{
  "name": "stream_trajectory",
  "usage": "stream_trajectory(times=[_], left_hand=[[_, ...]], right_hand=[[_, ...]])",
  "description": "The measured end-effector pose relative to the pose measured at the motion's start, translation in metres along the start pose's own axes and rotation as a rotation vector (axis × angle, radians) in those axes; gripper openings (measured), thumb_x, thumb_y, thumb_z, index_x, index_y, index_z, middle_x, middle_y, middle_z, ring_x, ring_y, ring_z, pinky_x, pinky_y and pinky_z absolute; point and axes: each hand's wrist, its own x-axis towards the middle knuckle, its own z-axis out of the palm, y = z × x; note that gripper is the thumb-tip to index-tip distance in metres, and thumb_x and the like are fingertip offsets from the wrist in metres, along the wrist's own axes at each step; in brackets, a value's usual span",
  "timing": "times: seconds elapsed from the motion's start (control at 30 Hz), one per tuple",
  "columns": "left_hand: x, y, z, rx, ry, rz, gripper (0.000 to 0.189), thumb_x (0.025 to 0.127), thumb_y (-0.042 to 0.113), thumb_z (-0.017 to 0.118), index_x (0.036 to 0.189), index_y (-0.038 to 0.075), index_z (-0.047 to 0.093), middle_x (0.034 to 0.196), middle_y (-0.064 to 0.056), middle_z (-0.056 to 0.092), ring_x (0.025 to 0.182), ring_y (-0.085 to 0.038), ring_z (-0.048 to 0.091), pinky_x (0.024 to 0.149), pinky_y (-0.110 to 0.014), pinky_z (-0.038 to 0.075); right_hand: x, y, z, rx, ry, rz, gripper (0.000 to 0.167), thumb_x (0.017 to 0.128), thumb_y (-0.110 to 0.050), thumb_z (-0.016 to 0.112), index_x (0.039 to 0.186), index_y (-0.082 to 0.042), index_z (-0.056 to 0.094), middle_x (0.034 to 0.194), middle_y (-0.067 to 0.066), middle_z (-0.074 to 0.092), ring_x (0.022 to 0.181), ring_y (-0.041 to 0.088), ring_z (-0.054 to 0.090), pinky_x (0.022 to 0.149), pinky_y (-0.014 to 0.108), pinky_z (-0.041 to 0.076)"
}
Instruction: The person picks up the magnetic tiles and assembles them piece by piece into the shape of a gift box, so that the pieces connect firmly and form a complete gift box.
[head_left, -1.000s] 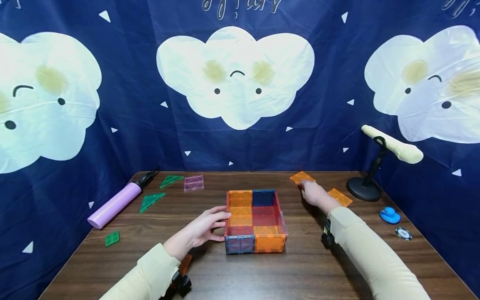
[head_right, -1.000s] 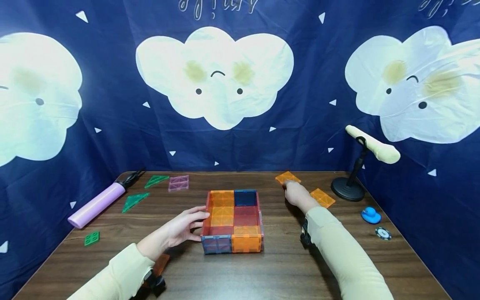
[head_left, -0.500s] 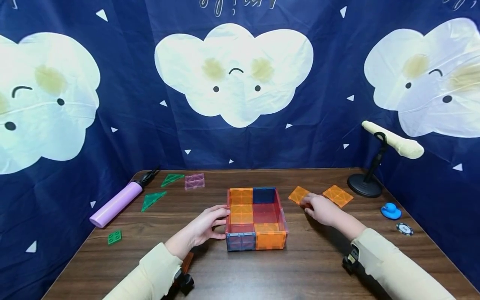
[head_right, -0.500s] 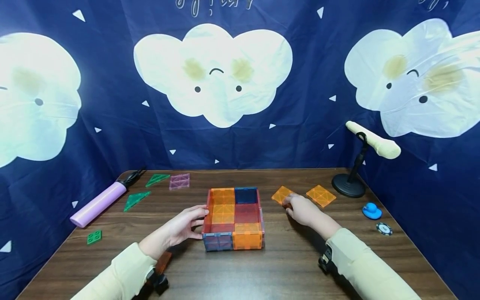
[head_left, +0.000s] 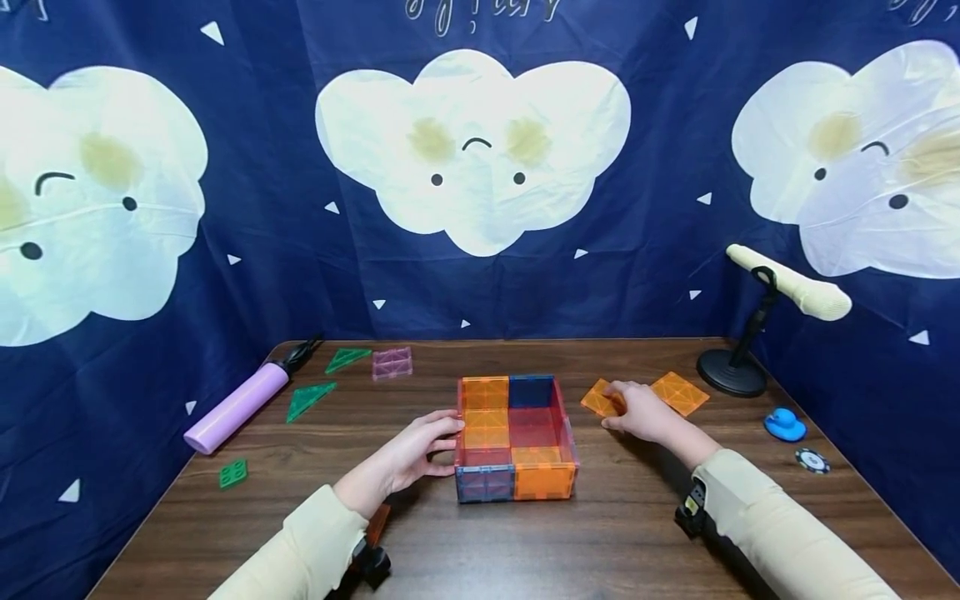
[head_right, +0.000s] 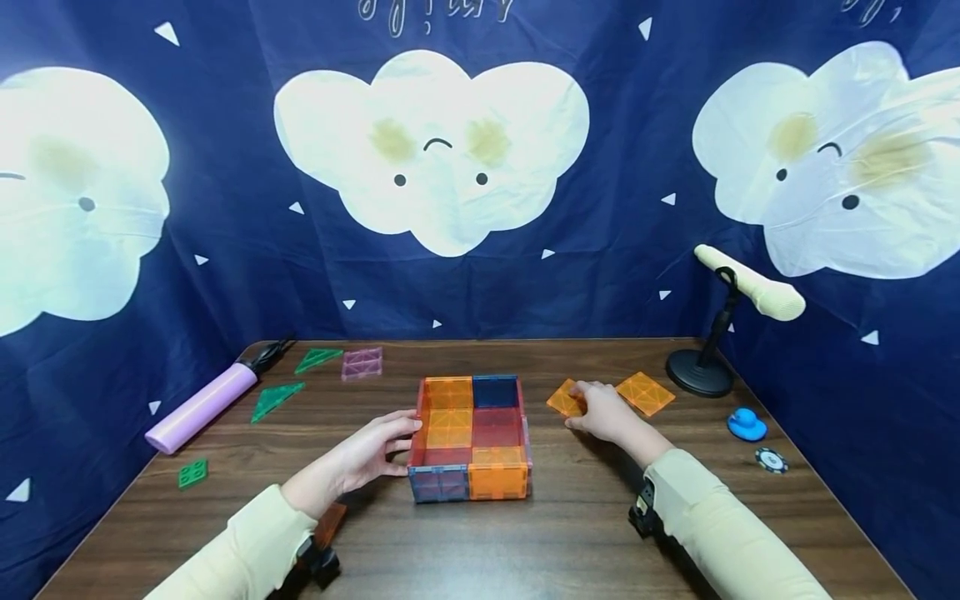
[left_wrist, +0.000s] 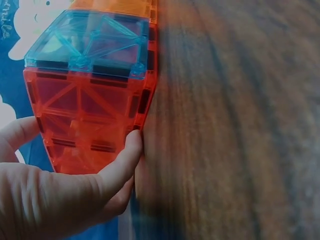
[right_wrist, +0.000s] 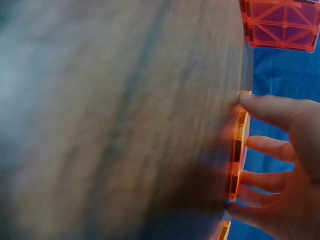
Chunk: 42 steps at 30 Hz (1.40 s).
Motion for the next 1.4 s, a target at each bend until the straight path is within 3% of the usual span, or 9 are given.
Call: stream_trajectory(times=[0.2, 0.43, 0.57, 0.8, 0.9, 1.0, 1.2, 1.4], left_hand=[[0.003, 0.003, 0.000, -0.015, -0.018, -0.006, 0.066, 0.098, 0.024, 0.058, 0.153, -0.002, 0.033, 0.132, -0.024, 0.053, 0.107, -0.028, 0.055, 0.088, -0.045, 0.054], [0.000, 0.003, -0.001, -0.015, -0.036, -0.012, 0.068, 0.098, 0.024, 0.058, 0.155, -0.002, 0.030, 0.140, -0.025, 0.049, 0.116, -0.034, 0.051, 0.086, -0.045, 0.055], [0.000, 0.003, -0.001, -0.024, -0.032, -0.016, 0.069, 0.098, 0.023, 0.058, 0.156, -0.001, 0.030, 0.139, -0.025, 0.050, 0.115, -0.034, 0.052, 0.086, -0.044, 0.055], [0.001, 0.001, -0.001, -0.038, -0.020, -0.012, 0.068, 0.098, 0.024, 0.058, 0.156, 0.000, 0.031, 0.135, -0.024, 0.052, 0.114, -0.032, 0.052, 0.085, -0.042, 0.054], [0.002, 0.001, -0.001, -0.039, -0.019, -0.012, 0.069, 0.098, 0.024, 0.058, 0.156, 0.000, 0.031, 0.137, -0.024, 0.052, 0.116, -0.033, 0.052, 0.085, -0.042, 0.054], [0.001, 0.001, -0.001, -0.037, -0.028, -0.009, 0.069, 0.098, 0.024, 0.059, 0.156, 0.000, 0.031, 0.139, -0.024, 0.050, 0.118, -0.035, 0.051, 0.088, -0.044, 0.054], [0.001, 0.001, 0.000, -0.045, -0.024, -0.010, 0.066, 0.097, 0.024, 0.058, 0.154, 0.001, 0.034, 0.138, -0.025, 0.051, 0.118, -0.034, 0.051, 0.089, -0.045, 0.054], [0.000, 0.001, -0.002, -0.055, -0.024, -0.013, 0.066, 0.098, 0.024, 0.058, 0.154, 0.001, 0.032, 0.137, -0.025, 0.051, 0.116, -0.033, 0.052, 0.089, -0.044, 0.054]], right_hand=[[0.009, 0.002, -0.003, 0.061, 0.007, 0.027, 0.042, 0.079, -0.019, 0.085, 0.114, -0.002, 0.066, 0.107, 0.019, 0.067, 0.097, 0.037, 0.058, 0.087, 0.055, 0.047], [0.019, -0.006, -0.010, 0.378, 0.095, 0.051, 0.049, 0.082, -0.017, 0.078, 0.124, 0.003, 0.065, 0.122, 0.027, 0.065, 0.112, 0.040, 0.061, 0.098, 0.054, 0.047], [0.027, -0.027, -0.022, 0.461, 0.117, -0.002, 0.048, 0.085, -0.016, 0.077, 0.129, 0.000, 0.064, 0.130, 0.024, 0.063, 0.120, 0.040, 0.058, 0.101, 0.054, 0.045], [0.044, -0.077, -0.037, 0.453, 0.069, -0.226, 0.048, 0.083, -0.012, 0.079, 0.128, -0.006, 0.065, 0.126, 0.016, 0.066, 0.107, 0.031, 0.062, 0.093, 0.047, 0.050], [0.050, -0.101, -0.035, 0.427, 0.032, -0.315, 0.049, 0.082, -0.013, 0.081, 0.127, -0.007, 0.065, 0.124, 0.015, 0.065, 0.101, 0.029, 0.061, 0.089, 0.046, 0.052], [0.056, -0.122, -0.029, 0.371, -0.018, -0.378, 0.051, 0.081, -0.017, 0.082, 0.128, -0.009, 0.065, 0.127, 0.012, 0.063, 0.106, 0.027, 0.059, 0.092, 0.047, 0.050], [0.066, -0.149, -0.015, 0.235, -0.117, -0.434, 0.053, 0.081, -0.026, 0.080, 0.130, -0.015, 0.065, 0.134, 0.007, 0.062, 0.119, 0.026, 0.053, 0.100, 0.046, 0.044], [0.070, -0.156, -0.005, 0.189, -0.174, -0.429, 0.053, 0.080, -0.023, 0.081, 0.130, -0.016, 0.065, 0.134, 0.006, 0.061, 0.120, 0.026, 0.052, 0.101, 0.046, 0.044]])
